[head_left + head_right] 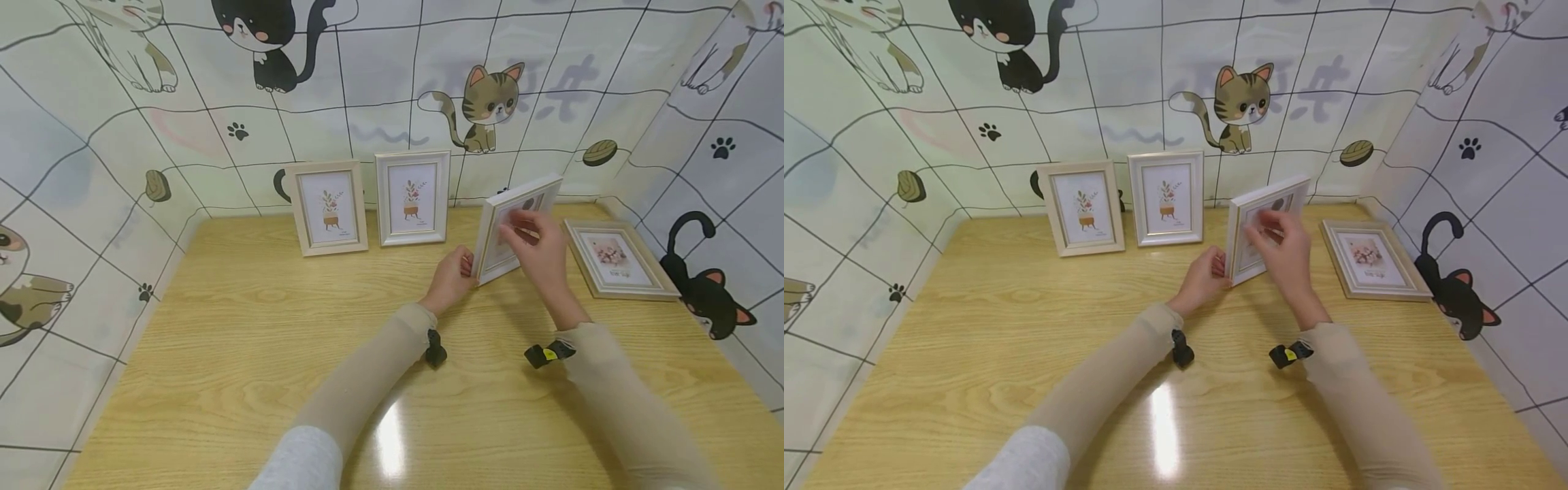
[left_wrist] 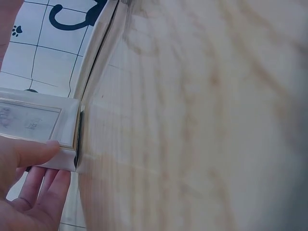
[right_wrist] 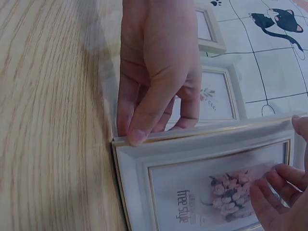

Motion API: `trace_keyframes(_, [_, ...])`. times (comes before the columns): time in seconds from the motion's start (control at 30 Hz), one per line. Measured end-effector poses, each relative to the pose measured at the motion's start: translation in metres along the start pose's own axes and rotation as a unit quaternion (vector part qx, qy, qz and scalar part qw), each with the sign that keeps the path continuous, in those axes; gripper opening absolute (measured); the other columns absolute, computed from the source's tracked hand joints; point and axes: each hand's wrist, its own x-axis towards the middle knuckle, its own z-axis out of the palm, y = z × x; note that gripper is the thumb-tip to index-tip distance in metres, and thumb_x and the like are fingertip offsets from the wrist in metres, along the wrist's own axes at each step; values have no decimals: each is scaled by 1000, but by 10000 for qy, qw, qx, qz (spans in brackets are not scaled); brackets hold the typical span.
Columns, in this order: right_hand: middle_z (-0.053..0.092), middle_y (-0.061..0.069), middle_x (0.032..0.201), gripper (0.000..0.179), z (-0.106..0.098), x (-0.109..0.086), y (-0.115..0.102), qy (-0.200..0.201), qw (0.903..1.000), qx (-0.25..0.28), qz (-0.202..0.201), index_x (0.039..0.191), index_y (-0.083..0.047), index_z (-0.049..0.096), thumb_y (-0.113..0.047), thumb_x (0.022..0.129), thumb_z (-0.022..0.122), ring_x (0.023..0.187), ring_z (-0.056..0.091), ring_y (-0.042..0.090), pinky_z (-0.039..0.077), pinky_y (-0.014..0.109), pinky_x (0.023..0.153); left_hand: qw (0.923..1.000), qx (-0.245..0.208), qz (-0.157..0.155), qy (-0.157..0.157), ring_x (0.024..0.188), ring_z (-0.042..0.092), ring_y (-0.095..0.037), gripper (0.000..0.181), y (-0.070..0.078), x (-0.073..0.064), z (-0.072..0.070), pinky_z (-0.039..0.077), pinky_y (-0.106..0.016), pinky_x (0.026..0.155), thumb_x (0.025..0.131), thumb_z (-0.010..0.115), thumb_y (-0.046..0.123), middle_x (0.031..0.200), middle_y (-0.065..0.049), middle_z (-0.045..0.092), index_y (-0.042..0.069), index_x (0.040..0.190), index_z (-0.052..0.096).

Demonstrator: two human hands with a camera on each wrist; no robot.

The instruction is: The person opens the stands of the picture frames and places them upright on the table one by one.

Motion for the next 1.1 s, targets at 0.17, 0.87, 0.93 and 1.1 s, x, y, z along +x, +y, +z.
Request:
trace_keyframes(0.17, [66,14,117,40,7,0,-5,13,10000,7,-11,119,1,66,-16,86,79,94,61,-7,54,9,83,10000,64,-14,24,92,67,-17,36,1,-1,0,53,-12,76,79,78,-8,101,-12,68,4,103,54])
trace_keyframes(0.87, [68,18,94,29,19,-6,-10,80,9966,-733,-368,105,4,59,-16,90,71,82,61,4,50,0,68,9965,834,54,-95,89,62,-11,29,2,-2,-1,50,-13,76,83,76,-1,100,-5,66,7,105,58])
trace_keyframes(0.93, [67,18,95,28,18,-6,-10,57,9965,-748,-371,106,5,58,-15,90,70,83,61,6,50,0,69,9932,1144,109,-206,88,62,-10,23,6,-3,-3,48,-13,75,86,72,0,98,-3,67,9,104,60])
trace_keyframes(1.1, [65,17,97,27,10,-6,-10,-126,9970,-681,-354,107,5,58,-13,91,69,84,59,-1,49,0,71,9829,1791,270,-340,84,60,-7,14,18,-3,-9,46,-15,70,91,64,1,94,2,67,13,100,64])
